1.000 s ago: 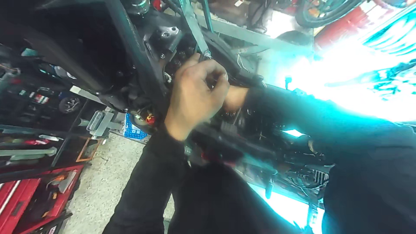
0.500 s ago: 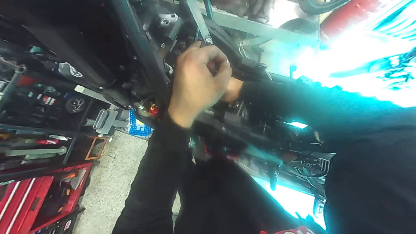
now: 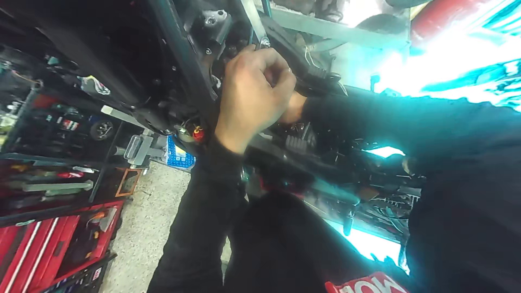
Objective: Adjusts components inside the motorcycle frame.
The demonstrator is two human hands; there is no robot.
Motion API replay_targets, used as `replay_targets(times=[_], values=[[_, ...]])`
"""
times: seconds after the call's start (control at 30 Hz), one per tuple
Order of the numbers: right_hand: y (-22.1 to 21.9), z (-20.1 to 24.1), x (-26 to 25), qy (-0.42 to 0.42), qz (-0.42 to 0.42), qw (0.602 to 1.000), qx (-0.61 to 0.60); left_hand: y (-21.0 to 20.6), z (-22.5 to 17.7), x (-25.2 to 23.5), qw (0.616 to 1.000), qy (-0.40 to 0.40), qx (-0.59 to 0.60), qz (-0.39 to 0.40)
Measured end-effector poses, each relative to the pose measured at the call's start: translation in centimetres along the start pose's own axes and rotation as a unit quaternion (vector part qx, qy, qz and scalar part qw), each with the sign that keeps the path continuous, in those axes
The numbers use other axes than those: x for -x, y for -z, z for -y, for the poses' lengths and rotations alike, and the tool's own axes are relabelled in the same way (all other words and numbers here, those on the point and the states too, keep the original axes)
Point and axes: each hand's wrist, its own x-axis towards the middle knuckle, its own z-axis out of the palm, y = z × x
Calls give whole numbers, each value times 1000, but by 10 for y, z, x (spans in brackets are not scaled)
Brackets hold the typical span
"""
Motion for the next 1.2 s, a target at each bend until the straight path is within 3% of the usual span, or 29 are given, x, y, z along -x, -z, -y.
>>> replay_targets(times=[1.2], values=[[0, -1, 1, -8, 5, 1000, 8, 0, -1, 2, 1000, 3, -12, -8]])
